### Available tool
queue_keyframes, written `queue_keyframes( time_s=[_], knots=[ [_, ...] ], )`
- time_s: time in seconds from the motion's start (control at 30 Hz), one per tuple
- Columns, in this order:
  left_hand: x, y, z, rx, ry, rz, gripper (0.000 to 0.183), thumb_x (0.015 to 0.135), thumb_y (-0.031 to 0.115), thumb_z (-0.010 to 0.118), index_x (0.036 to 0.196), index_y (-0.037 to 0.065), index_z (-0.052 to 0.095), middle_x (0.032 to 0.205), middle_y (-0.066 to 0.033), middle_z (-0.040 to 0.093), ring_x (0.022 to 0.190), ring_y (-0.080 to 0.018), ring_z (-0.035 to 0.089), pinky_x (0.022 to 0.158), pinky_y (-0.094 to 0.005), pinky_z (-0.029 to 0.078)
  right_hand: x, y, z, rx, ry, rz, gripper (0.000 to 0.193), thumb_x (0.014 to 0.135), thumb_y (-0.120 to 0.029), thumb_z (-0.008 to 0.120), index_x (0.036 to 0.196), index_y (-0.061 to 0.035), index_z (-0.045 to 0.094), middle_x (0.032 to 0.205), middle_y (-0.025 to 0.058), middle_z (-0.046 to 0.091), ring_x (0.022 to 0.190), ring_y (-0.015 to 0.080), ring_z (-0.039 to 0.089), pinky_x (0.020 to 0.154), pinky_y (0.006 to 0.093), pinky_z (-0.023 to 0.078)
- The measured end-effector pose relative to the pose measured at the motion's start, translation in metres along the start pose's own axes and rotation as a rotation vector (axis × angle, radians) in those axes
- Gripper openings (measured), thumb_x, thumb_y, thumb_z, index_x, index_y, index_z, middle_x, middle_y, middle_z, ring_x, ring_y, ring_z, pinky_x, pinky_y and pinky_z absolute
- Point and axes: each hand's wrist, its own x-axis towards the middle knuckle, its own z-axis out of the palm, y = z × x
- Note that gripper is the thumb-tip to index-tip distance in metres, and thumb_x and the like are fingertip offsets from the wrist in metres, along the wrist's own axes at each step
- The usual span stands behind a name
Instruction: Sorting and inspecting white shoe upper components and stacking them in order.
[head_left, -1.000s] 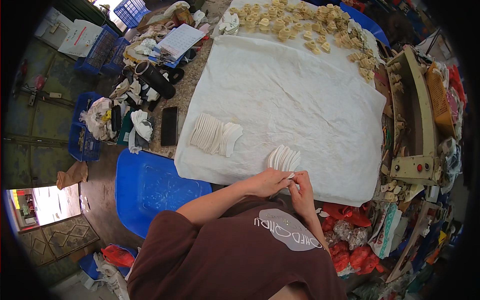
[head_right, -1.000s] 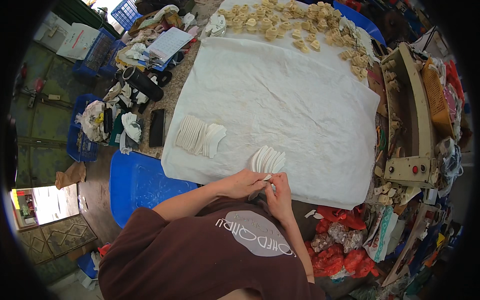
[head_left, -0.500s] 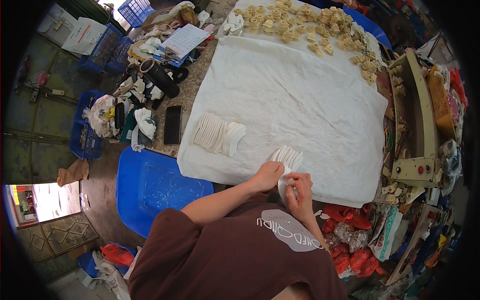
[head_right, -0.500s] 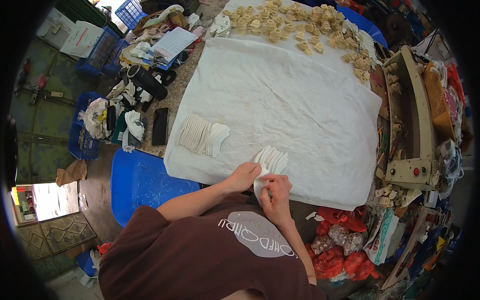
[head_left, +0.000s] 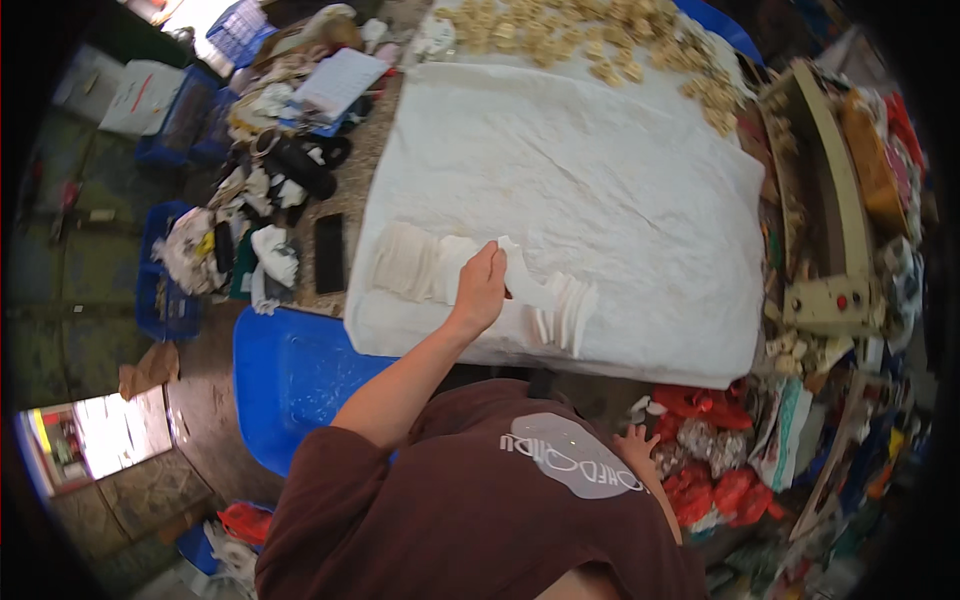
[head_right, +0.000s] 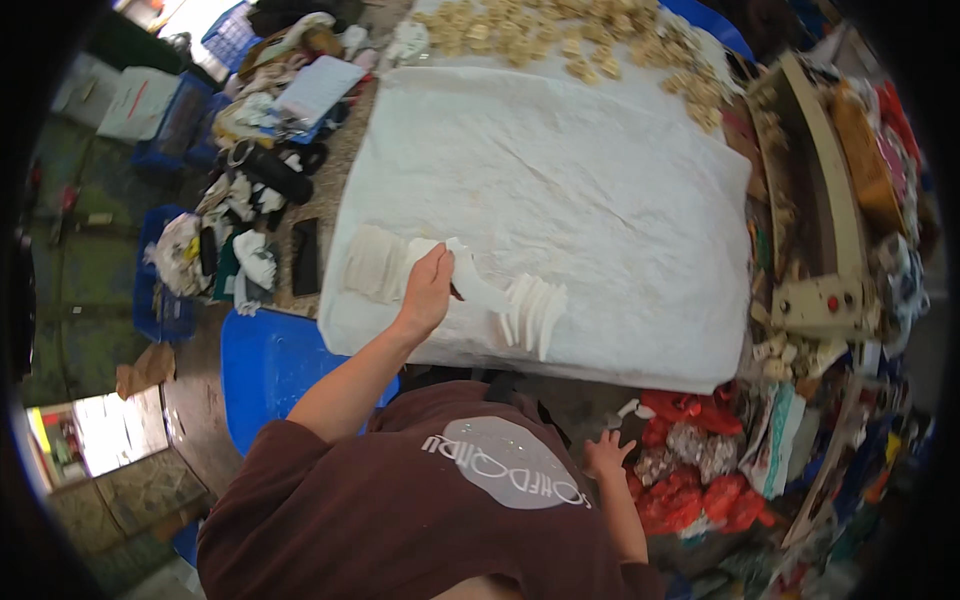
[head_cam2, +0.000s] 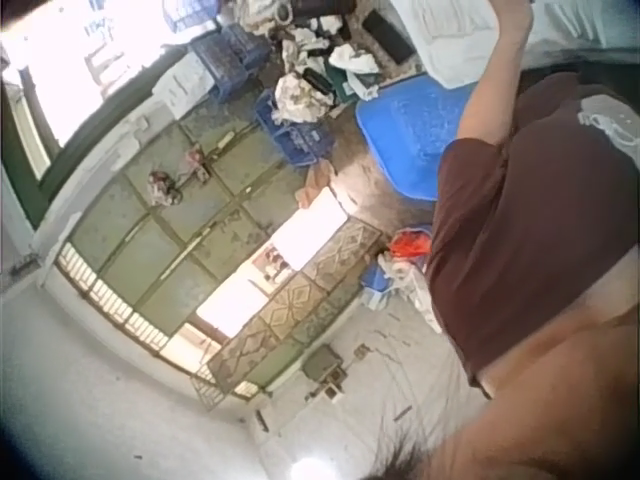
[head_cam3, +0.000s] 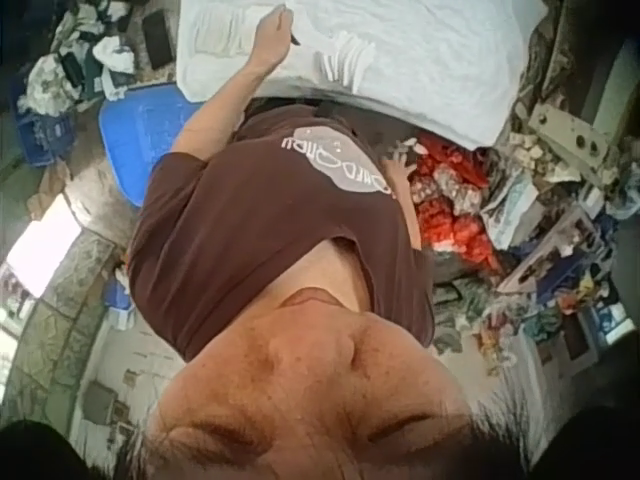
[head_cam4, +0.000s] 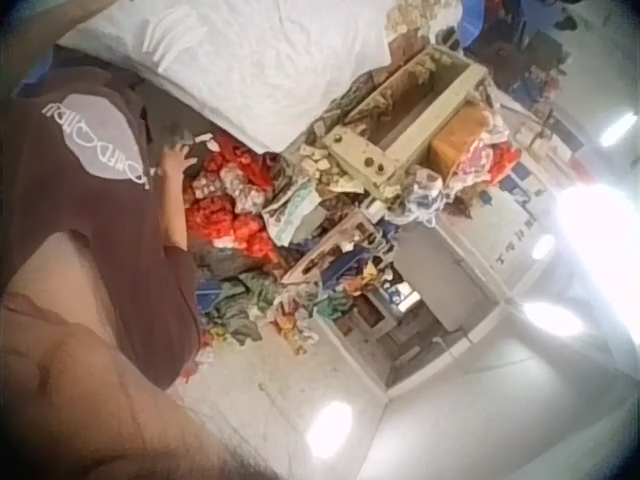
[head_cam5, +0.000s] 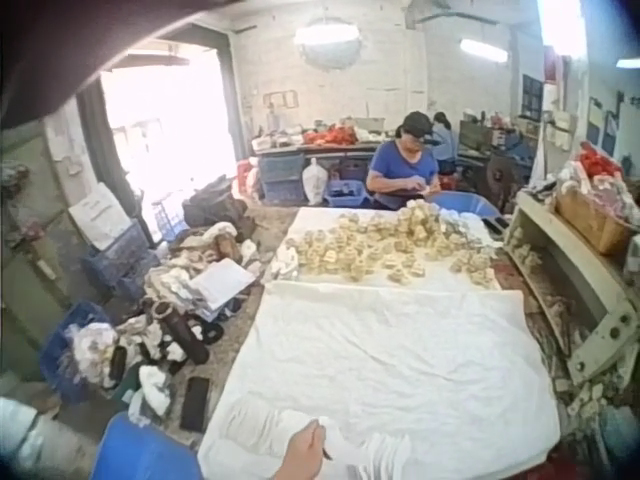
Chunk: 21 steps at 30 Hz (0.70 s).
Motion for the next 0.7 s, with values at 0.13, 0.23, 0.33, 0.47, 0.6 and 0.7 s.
queue_keyframes(
  time_s=[0.13,0.23,0.33,0.47,0.6,0.7],
  knots=[
    [-0.014,-0.007,0.020,-0.069,-0.236,-0.122,0.026,0.094,0.018,0.038,0.077,-0.001,0.044,0.060,-0.0079,0.048,0.052,-0.0138,0.050,0.050,-0.0289,0.043,0.015,-0.011,-0.058,0.221,0.162,-0.102,0.018,0.077,-0.018,0.056,0.091,-0.0070,0.056,0.100,0.0125,0.054,0.100,0.0313,0.050,0.078,0.0514,0.042],
    [-0.020,-0.008,0.037,-0.035,-0.359,-0.136,0.027,0.094,0.019,0.038,0.077,-0.001,0.045,0.061,-0.0072,0.049,0.053,-0.0138,0.050,0.049,-0.0284,0.043,0.030,-0.053,-0.132,0.924,0.399,-0.128,0.017,0.083,-0.018,0.053,0.087,-0.0009,0.055,0.084,0.0154,0.057,0.082,0.0309,0.057,0.071,0.0405,0.046],
    [-0.027,-0.006,0.056,0.036,-0.481,-0.131,0.028,0.094,0.019,0.038,0.076,0.000,0.045,0.061,-0.0071,0.048,0.054,-0.0136,0.051,0.051,-0.0280,0.043,0.048,-0.096,-0.154,1.138,0.699,-0.354,0.019,0.085,-0.019,0.055,0.091,-0.0003,0.057,0.078,0.0143,0.059,0.073,0.0261,0.058,0.065,0.0340,0.046],
    [-0.032,-0.018,0.059,-0.058,-0.465,-0.229,0.021,0.092,0.017,0.041,0.086,-0.001,0.052,0.062,-0.0086,0.051,0.059,-0.0149,0.054,0.057,-0.0300,0.045,0.059,-0.116,-0.150,1.347,0.452,-0.292,0.017,0.085,-0.016,0.055,0.090,0.0003,0.057,0.074,0.0132,0.059,0.068,0.0233,0.057,0.062,0.0310,0.045],
    [-0.008,-0.068,0.016,0.460,-0.160,0.090,0.024,0.083,0.012,0.054,0.105,0.003,0.057,0.076,-0.0110,0.056,0.075,-0.0242,0.055,0.067,-0.0353,0.043,0.106,-0.092,-0.102,1.373,0.500,-0.006,0.018,0.084,-0.017,0.054,0.089,0.0000,0.057,0.073,0.0118,0.060,0.064,0.0216,0.056,0.062,0.0313,0.044],
    [0.007,-0.085,-0.022,0.897,-0.022,0.174,0.032,0.076,0.012,0.061,0.107,0.006,0.056,0.089,-0.0101,0.054,0.087,-0.0268,0.051,0.074,-0.0375,0.040,0.126,-0.093,-0.080,1.409,0.429,0.087,0.018,0.083,-0.018,0.055,0.090,-0.0012,0.058,0.075,0.0121,0.060,0.068,0.0229,0.056,0.063,0.0330,0.044]
  ],
)
